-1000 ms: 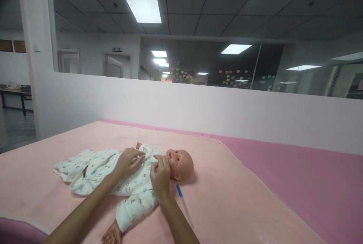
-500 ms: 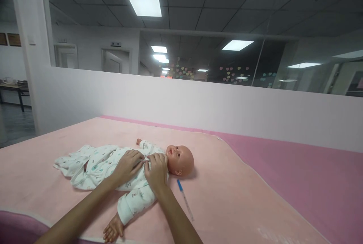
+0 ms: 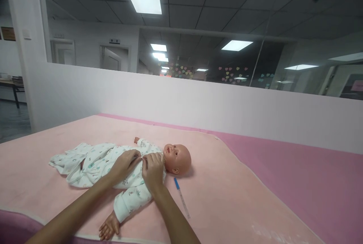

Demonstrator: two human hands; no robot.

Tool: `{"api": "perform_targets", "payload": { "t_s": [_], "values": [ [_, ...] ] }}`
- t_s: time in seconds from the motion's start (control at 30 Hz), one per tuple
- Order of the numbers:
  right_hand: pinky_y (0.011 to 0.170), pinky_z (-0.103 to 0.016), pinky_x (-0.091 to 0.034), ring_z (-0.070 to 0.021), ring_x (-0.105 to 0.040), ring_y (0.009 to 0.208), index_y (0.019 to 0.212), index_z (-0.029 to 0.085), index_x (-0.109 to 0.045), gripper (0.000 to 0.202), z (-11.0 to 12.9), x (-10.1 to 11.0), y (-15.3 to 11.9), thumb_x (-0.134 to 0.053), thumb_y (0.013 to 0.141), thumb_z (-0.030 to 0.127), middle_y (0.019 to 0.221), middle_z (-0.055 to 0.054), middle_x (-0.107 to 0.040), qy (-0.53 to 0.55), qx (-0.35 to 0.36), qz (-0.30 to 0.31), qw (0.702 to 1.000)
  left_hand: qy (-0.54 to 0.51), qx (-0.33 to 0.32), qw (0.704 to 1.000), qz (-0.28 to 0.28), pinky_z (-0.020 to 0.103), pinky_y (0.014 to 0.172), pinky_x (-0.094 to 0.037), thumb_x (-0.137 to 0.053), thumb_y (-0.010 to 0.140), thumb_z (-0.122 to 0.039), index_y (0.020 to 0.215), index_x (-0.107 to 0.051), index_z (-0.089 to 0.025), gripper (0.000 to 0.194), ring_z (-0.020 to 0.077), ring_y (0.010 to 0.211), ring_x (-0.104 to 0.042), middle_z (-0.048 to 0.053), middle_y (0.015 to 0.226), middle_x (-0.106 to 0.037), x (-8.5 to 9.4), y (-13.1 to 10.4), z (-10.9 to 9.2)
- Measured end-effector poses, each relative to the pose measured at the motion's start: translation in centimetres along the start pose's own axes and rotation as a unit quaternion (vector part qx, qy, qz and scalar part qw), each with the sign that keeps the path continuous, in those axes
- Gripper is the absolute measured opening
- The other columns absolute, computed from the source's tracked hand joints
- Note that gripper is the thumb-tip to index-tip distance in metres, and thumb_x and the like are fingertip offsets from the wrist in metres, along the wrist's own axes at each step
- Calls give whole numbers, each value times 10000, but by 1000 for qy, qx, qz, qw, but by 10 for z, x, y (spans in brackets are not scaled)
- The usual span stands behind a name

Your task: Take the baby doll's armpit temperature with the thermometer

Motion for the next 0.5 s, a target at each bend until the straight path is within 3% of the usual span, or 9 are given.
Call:
{"api": "perform_targets", "payload": {
  "t_s": [0.5],
  "values": [
    [738,-311,-307,-164,-476,734,769,196,-564,150,-7,-2,-1,-442,847,158,724,-10,-584,-4,-33,-1,999,21,-36,999,-19,284,715,-456,-447,831,-285,901,-542,-213,139,159,789,-571,31,856,-610,7,-3,-5]
  ]
}}
Point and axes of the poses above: each hand's wrist, its own y-axis towards the middle knuckle, its own x-axis out of the back of the hand, z = x × y, the point moved 8 cm from there along y, towards the middle knuckle
